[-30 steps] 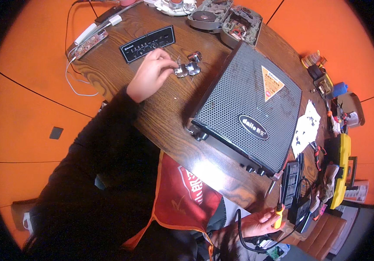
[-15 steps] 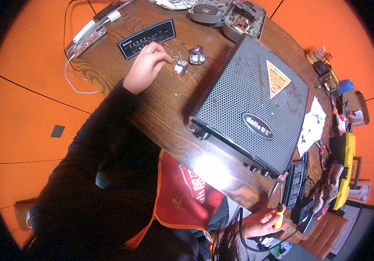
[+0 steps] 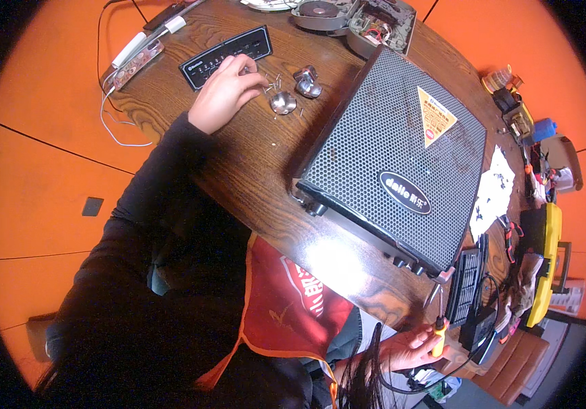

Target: The person assembles a portable speaker by attaching a metal grille to the speaker body and securing it with screws. They use a screwdriver to tighten the screws and adjust the speaker's position on the table.

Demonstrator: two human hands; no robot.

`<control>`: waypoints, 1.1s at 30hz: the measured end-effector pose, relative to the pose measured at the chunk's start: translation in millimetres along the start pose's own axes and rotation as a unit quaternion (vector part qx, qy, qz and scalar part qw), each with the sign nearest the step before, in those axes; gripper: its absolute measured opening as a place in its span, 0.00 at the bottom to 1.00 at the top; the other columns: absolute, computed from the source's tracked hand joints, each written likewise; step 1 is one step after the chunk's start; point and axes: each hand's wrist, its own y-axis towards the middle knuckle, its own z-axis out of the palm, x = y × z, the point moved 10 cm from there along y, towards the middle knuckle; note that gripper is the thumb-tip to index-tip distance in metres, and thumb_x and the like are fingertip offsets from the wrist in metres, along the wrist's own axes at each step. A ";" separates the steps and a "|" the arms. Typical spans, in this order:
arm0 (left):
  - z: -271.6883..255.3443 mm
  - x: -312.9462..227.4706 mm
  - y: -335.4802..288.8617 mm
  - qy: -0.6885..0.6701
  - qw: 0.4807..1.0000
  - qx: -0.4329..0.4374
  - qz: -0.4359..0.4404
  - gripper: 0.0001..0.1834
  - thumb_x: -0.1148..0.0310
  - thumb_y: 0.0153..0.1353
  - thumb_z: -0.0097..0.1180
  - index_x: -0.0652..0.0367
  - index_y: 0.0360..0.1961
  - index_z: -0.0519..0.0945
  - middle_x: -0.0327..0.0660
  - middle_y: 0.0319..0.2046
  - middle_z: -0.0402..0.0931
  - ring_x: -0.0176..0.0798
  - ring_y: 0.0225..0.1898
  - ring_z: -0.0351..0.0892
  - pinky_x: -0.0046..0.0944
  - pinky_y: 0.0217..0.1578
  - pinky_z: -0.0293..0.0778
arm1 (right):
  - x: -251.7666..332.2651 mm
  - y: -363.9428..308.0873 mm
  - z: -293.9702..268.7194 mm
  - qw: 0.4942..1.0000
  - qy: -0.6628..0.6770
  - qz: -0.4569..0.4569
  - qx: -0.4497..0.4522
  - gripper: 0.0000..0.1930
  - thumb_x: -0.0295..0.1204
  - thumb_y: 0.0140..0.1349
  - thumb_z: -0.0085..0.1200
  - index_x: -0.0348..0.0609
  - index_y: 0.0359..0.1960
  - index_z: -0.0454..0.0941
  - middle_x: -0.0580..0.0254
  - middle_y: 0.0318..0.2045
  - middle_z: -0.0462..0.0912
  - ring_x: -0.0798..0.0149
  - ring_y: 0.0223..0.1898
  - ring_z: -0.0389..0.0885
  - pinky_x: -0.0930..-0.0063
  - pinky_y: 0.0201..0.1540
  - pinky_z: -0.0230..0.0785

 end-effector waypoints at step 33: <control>14.1 -252.9 -67.1 -0.959 0.108 0.213 -0.154 0.18 0.57 0.68 0.38 0.58 0.46 0.74 0.41 0.53 0.71 0.45 0.61 0.61 0.51 0.61 0.54 | 86.0 -77.3 114.3 0.974 0.168 -0.113 0.107 0.34 0.20 0.52 0.59 0.59 0.57 0.54 0.39 0.42 0.74 0.50 0.41 0.79 0.62 0.42 0.78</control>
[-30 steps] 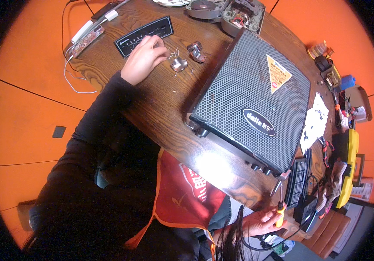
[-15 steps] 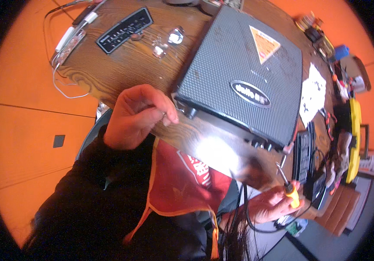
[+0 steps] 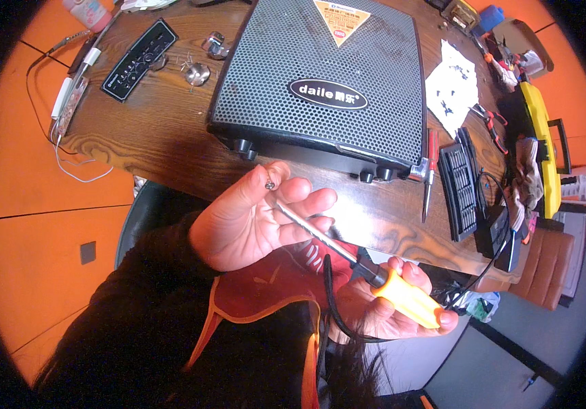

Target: The person assembles a portable speaker by attaching a metal grille to the speaker body and securing it with screws. They use a screwdriver to tighten the screws and adjust the speaker's position on the table.

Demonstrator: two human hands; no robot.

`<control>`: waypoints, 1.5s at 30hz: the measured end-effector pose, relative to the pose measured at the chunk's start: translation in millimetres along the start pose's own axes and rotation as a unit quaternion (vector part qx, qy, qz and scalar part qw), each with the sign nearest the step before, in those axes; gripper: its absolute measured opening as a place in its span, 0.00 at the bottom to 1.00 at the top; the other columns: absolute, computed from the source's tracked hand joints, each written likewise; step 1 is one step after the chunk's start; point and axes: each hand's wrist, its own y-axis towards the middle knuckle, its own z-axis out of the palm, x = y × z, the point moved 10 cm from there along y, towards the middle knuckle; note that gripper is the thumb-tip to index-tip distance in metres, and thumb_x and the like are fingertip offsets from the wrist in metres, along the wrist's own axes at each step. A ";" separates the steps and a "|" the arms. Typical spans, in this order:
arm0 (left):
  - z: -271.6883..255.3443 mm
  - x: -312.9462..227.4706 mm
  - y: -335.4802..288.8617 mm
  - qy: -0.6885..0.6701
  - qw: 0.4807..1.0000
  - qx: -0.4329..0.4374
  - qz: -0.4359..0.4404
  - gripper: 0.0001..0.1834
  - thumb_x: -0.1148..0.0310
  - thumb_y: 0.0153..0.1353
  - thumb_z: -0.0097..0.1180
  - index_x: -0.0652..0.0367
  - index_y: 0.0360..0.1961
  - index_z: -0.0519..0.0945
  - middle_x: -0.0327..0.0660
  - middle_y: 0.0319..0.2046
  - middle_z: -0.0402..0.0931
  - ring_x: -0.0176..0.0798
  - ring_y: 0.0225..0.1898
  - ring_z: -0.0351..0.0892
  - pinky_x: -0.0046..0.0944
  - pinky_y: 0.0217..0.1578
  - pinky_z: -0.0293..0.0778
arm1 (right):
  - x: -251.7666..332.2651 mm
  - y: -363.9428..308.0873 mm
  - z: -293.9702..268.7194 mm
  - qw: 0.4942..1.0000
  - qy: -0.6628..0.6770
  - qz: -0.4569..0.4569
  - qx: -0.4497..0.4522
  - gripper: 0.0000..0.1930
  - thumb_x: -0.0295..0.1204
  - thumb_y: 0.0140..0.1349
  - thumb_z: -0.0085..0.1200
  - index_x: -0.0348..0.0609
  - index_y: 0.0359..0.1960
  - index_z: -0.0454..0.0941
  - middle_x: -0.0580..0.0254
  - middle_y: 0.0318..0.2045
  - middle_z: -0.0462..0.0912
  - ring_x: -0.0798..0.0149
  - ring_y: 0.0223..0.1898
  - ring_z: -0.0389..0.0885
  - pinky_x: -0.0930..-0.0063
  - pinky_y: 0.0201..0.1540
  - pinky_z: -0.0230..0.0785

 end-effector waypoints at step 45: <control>50.8 49.0 118.2 0.888 0.236 0.391 -0.049 0.18 0.73 0.51 0.57 0.52 0.46 0.77 0.42 0.54 0.71 0.52 0.62 0.60 0.56 0.61 0.52 | -58.3 1.0 -94.5 0.977 -0.060 0.027 -0.203 0.23 0.15 0.61 0.44 0.52 0.51 0.50 0.32 0.50 0.69 0.48 0.51 0.73 0.61 0.54 0.67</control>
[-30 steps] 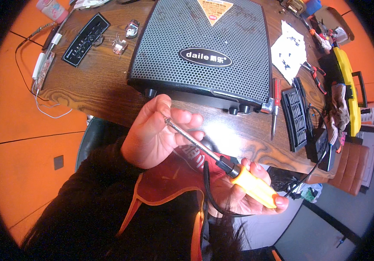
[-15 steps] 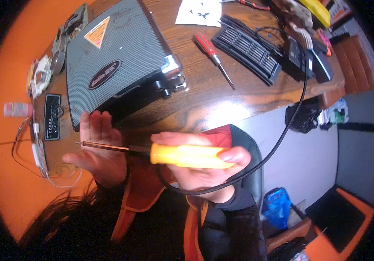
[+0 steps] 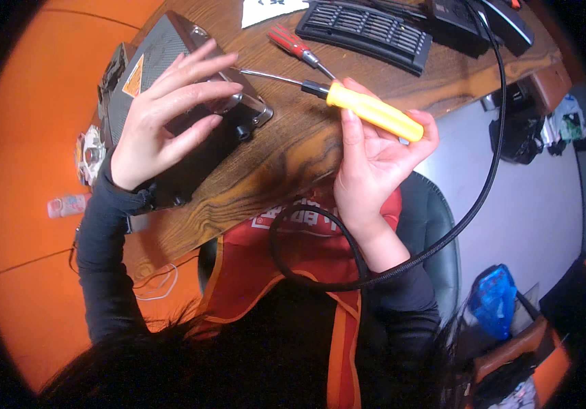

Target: The person assembles a portable speaker by attaching a metal grille to the speaker body and securing it with screws. They use a screwdriver to tighten the screws and adjust the speaker's position on the table.

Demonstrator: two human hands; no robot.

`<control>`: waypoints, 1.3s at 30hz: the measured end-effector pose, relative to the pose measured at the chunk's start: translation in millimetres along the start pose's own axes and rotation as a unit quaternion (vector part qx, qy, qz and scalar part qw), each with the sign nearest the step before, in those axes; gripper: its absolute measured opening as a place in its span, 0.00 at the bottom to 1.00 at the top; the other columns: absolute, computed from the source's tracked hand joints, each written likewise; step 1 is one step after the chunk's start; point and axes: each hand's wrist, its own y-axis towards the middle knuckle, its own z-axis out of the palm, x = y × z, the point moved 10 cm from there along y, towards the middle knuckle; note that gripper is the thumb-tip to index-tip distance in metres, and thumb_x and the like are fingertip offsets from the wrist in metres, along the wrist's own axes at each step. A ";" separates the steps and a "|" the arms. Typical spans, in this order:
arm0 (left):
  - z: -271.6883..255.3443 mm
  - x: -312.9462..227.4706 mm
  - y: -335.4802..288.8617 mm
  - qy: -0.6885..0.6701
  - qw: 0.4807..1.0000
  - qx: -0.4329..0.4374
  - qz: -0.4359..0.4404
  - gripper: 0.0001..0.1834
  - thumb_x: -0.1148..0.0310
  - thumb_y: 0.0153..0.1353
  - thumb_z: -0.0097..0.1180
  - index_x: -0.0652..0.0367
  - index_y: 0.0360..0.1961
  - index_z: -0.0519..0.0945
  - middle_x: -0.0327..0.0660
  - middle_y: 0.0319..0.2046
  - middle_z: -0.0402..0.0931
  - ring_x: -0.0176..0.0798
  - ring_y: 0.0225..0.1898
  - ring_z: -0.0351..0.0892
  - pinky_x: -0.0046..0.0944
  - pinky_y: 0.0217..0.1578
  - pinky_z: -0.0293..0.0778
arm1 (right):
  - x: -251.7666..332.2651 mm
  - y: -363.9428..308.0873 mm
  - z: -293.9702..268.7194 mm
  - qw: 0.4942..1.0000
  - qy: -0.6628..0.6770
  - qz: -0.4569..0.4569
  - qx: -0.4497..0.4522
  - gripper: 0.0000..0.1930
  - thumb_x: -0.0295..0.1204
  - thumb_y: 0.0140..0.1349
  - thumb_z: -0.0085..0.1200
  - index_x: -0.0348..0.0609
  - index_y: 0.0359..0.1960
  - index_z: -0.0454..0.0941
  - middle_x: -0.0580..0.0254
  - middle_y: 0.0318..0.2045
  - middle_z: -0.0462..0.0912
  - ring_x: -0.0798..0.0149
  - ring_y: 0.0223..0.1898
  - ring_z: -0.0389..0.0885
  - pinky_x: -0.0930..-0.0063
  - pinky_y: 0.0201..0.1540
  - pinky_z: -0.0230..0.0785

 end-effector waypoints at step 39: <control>-0.4 9.4 -6.6 -0.021 0.997 -0.059 -0.038 0.16 0.75 0.49 0.57 0.53 0.42 0.80 0.44 0.46 0.76 0.48 0.56 0.69 0.58 0.58 0.57 | 56.4 -21.3 16.7 0.952 -0.229 -0.152 0.133 0.34 0.14 0.46 0.60 0.44 0.43 0.43 0.47 0.37 0.78 0.59 0.37 0.81 0.59 0.47 0.74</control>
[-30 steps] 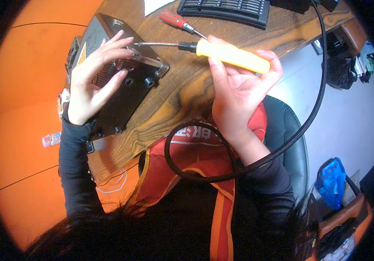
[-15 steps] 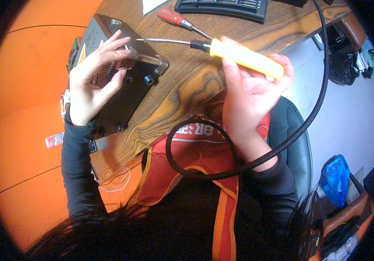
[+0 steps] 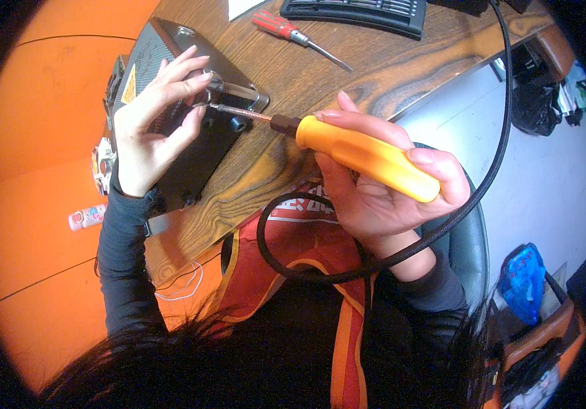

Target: The person assembles a portable speaker by attaching a metal grille to the speaker body and securing it with screws. They use a screwdriver to tighten the screws and adjust the speaker's position on the table.

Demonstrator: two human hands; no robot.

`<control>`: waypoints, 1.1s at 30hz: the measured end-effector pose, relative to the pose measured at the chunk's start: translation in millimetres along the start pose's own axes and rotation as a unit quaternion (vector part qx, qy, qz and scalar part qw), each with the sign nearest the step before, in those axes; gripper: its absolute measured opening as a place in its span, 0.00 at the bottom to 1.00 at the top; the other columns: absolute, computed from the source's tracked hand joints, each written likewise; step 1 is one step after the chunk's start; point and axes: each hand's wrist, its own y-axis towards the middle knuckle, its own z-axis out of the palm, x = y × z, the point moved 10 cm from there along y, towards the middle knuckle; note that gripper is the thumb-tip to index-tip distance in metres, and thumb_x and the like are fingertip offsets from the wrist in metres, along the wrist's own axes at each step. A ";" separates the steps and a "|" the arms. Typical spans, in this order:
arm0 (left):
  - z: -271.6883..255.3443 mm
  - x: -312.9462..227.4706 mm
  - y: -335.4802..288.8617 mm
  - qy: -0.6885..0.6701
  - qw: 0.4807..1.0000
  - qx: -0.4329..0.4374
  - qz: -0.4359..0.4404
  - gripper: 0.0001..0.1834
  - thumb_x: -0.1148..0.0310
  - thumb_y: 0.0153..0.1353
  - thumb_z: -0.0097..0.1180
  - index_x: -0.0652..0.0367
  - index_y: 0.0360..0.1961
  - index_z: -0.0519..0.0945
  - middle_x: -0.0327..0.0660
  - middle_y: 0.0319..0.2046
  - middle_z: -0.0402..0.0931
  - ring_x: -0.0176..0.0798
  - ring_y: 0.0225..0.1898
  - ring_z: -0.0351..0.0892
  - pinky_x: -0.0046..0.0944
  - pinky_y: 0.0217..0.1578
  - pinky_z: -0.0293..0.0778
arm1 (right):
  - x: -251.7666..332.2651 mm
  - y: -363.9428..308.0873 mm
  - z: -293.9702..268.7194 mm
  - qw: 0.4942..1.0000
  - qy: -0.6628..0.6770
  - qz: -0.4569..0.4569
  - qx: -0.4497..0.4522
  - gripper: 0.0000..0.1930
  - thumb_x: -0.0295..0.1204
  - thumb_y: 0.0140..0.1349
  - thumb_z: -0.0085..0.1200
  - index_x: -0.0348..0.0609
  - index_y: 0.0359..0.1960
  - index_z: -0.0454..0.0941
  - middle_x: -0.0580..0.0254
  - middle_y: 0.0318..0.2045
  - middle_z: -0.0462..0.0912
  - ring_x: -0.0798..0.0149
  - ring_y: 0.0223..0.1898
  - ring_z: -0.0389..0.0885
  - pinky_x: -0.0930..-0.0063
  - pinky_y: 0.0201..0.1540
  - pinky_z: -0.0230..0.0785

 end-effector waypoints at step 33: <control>3.8 1.4 -9.0 -0.007 0.999 -0.037 0.031 0.17 0.76 0.49 0.56 0.52 0.43 0.78 0.42 0.48 0.74 0.48 0.58 0.66 0.62 0.60 0.52 | 15.4 -33.1 -0.6 0.990 -0.044 0.051 0.120 0.23 0.35 0.55 0.59 0.46 0.42 0.55 0.45 0.34 0.75 0.58 0.33 0.77 0.70 0.36 0.71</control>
